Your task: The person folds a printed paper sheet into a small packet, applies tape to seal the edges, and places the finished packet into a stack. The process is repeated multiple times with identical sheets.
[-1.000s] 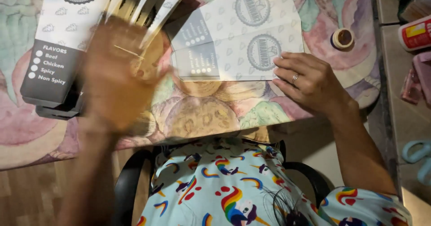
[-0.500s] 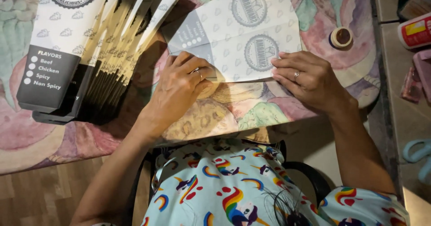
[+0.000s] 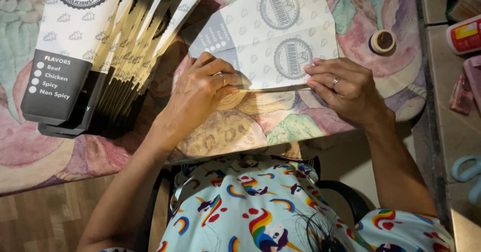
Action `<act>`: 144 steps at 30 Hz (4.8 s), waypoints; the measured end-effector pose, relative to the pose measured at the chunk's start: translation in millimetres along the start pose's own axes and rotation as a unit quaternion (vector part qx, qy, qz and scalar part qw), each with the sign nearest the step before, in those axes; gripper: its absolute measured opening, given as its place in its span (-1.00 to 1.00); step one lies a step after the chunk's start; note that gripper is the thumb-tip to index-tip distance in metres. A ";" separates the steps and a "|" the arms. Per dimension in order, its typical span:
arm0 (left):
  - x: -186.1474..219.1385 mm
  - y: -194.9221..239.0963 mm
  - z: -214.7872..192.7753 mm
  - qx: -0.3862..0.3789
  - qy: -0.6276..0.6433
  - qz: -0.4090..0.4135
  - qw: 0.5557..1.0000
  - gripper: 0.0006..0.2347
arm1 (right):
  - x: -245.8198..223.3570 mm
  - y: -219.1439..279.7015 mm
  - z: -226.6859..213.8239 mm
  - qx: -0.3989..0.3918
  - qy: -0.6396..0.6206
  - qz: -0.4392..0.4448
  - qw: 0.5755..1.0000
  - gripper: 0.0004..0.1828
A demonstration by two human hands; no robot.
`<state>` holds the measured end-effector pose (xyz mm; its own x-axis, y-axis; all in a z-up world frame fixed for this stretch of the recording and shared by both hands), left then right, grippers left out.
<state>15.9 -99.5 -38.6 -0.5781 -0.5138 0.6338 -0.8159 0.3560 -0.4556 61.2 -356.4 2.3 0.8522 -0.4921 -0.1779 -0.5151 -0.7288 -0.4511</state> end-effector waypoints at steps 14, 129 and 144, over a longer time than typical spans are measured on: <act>-8.2 -0.8 -0.1 0.001 0.025 0.005 1.000 -0.89 | 0.0 6.7 1.7 0.008 0.001 0.002 1.000 -0.88; 49.7 27.6 36.4 -0.116 -0.352 -0.058 0.927 -0.25 | 11.3 -8.4 38.3 -0.023 -0.107 0.172 0.979 -0.89; 60.3 10.8 38.2 -0.198 -0.446 -0.094 0.868 -0.02 | 16.7 4.7 32.3 -0.078 0.023 0.139 0.987 -0.66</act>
<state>-27.4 -156.4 -29.3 -0.3430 -0.9285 -0.1421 -0.9358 0.3509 -0.0337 76.0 -352.7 -31.0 0.6729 -0.7016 -0.2346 -0.7392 -0.6256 -0.2494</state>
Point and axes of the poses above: each hand's wrist, its own y-axis away from the middle knuckle, its own z-axis out of the palm, x = y × z, the point moved 6 cm from there along -y, towards the middle knuckle, and after that the axes turned 12 degrees about y, right-handed, at the moved point
